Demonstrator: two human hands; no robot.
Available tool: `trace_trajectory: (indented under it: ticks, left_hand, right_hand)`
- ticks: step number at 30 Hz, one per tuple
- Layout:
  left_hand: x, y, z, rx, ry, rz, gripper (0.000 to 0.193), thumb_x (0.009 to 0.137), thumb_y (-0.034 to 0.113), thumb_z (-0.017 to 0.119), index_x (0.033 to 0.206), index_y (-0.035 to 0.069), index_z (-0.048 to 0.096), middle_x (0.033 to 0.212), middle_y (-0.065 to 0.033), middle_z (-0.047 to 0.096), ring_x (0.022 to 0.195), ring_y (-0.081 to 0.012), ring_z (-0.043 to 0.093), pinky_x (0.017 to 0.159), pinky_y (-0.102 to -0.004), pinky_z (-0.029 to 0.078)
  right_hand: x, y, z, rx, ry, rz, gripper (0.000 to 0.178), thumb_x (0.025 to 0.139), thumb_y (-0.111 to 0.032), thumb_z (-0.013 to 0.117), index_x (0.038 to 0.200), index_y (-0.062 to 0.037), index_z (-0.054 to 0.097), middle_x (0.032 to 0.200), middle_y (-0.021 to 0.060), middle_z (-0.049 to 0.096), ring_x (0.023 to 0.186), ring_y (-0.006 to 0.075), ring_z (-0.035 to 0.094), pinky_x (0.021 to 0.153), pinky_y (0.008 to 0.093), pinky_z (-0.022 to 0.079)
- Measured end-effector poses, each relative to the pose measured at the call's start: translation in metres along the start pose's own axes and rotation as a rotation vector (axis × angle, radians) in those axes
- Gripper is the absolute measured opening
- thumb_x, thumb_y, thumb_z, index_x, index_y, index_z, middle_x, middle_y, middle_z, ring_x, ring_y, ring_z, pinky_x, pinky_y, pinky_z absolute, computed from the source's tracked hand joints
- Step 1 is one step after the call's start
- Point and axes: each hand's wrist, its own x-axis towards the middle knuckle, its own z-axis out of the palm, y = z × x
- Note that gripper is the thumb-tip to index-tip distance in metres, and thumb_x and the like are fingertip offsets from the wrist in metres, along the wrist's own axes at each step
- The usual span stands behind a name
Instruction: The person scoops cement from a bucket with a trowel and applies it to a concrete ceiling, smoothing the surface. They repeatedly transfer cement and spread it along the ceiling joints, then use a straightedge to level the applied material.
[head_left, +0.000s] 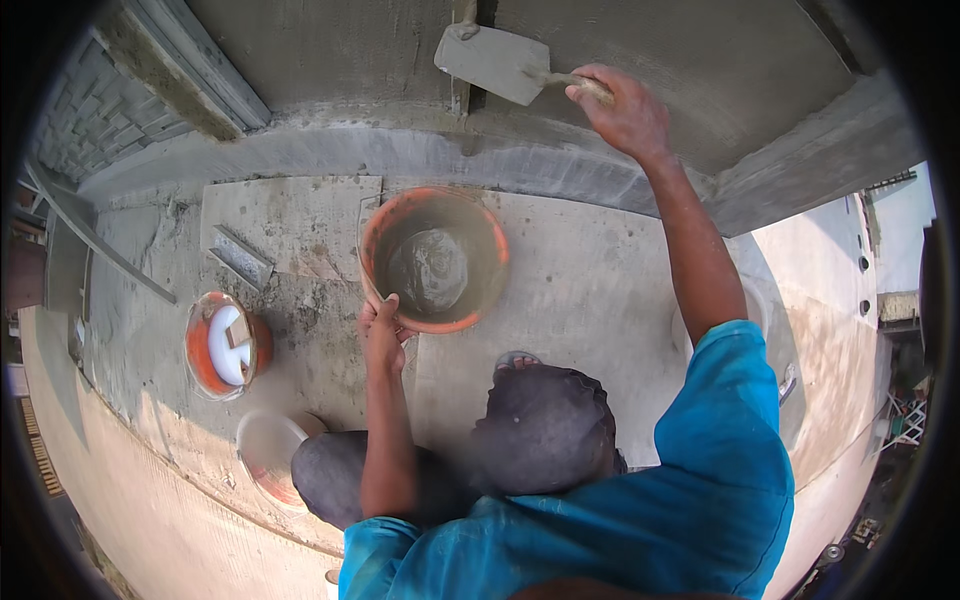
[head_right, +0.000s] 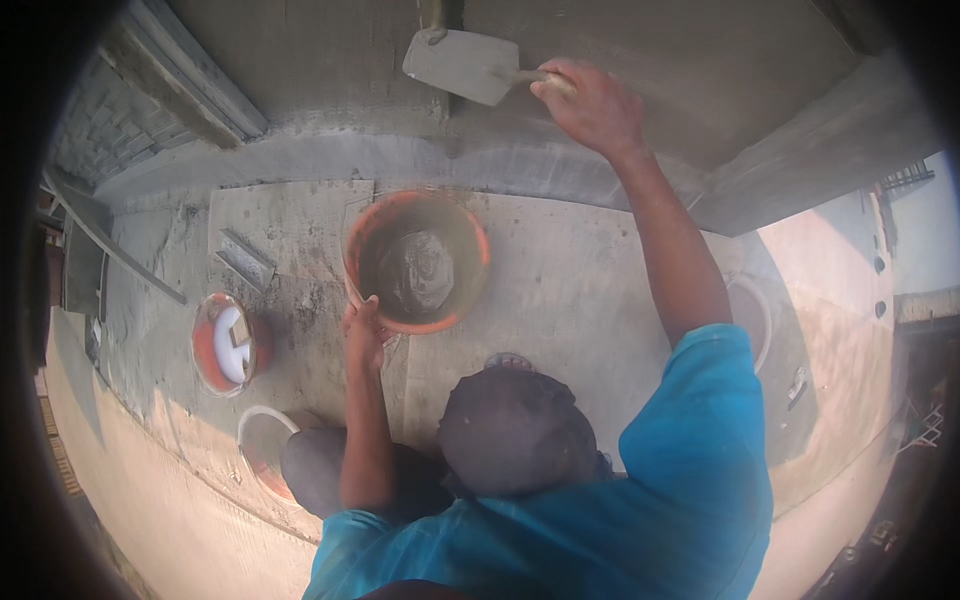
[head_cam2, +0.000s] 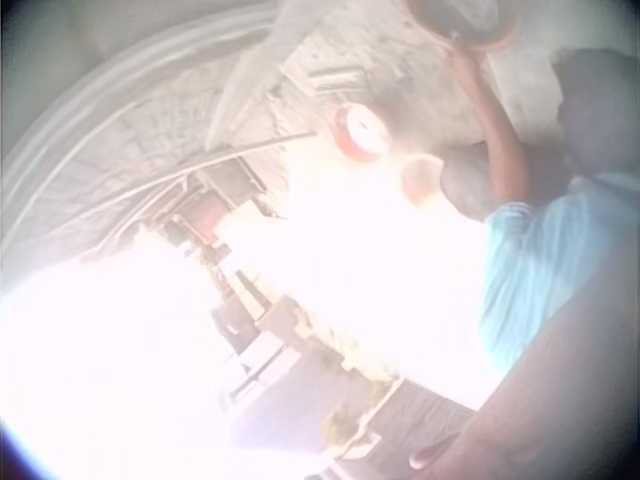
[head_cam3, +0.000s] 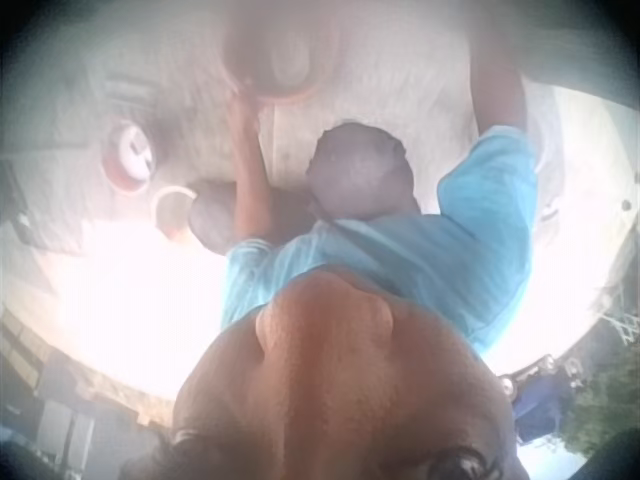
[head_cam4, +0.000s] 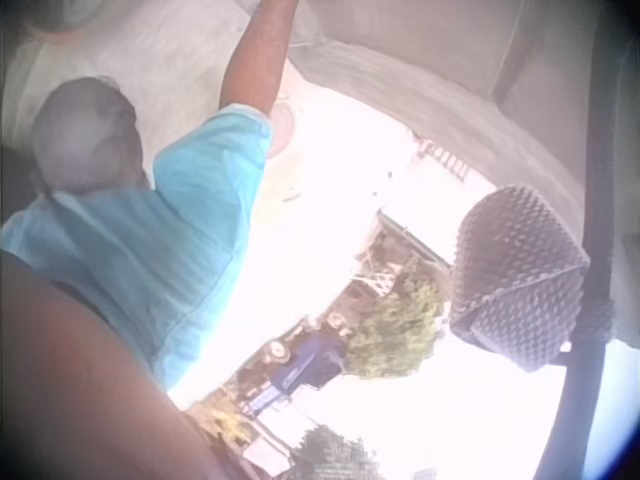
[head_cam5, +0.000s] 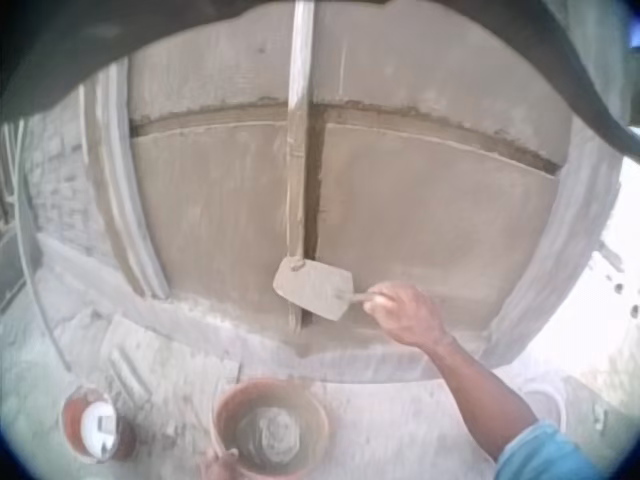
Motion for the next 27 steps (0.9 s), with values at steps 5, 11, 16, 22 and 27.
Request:
trace_trajectory:
  ticks: [5, 11, 16, 22, 27]
  left_hand:
    - [0.0, 0.0, 0.003, 0.027, -0.001, -0.03, 0.013, 0.095, 0.015, 0.061, 0.106, 0.007, 0.059, 0.089, -0.0061, 0.067, 0.065, -0.0126, 0.067, 0.048, -0.0239, 0.057]
    - [-0.002, 0.003, 0.0, 0.038, -0.054, -0.035, 0.028, 0.094, 0.018, 0.063, 0.118, 0.006, 0.056, 0.105, -0.0074, 0.062, 0.081, -0.0183, 0.068, 0.061, -0.0302, 0.06]
    - [-0.007, 0.008, 0.008, -0.073, -0.024, -0.011, 0.018, 0.096, 0.017, 0.061, 0.111, 0.006, 0.058, 0.094, -0.0063, 0.066, 0.069, -0.0141, 0.068, 0.049, -0.0247, 0.059]
    - [0.003, 0.008, 0.008, -0.059, -0.016, -0.036, 0.021, 0.098, 0.018, 0.059, 0.114, 0.005, 0.056, 0.095, -0.0079, 0.066, 0.07, -0.0185, 0.071, 0.051, -0.0288, 0.062]
    - [0.002, 0.008, 0.013, -0.228, 0.036, -0.097, 0.026, 0.098, 0.016, 0.057, 0.121, 0.003, 0.052, 0.107, -0.0129, 0.065, 0.084, -0.027, 0.073, 0.065, -0.0391, 0.066]
  right_hand:
    - [0.017, -0.022, -0.035, 0.066, 0.14, -0.08, 0.036, 0.087, -0.046, 0.066, 0.114, -0.0217, 0.07, 0.101, 0.0036, 0.073, 0.099, 0.0263, 0.068, 0.086, 0.0409, 0.053]
    - [0.041, -0.034, -0.074, -0.002, 0.282, -0.172, 0.038, 0.091, -0.044, 0.068, 0.116, -0.0163, 0.071, 0.104, 0.0066, 0.071, 0.095, 0.0223, 0.067, 0.084, 0.0349, 0.052]
    - [-0.032, -0.045, -0.06, 0.043, 0.19, -0.25, 0.035, 0.091, -0.03, 0.065, 0.121, -0.0135, 0.061, 0.11, 0.0107, 0.065, 0.105, 0.0293, 0.064, 0.086, 0.0417, 0.051]
    - [-0.199, -0.001, 0.065, 0.037, -0.26, -0.248, 0.033, 0.088, -0.028, 0.069, 0.117, -0.0142, 0.061, 0.107, 0.0041, 0.06, 0.088, 0.0234, 0.064, 0.073, 0.0418, 0.049]
    - [-0.285, 0.038, 0.124, -0.094, -0.166, -0.259, 0.03, 0.088, -0.026, 0.066, 0.117, -0.0159, 0.065, 0.1, 0.0005, 0.059, 0.088, 0.0188, 0.06, 0.073, 0.0406, 0.042]
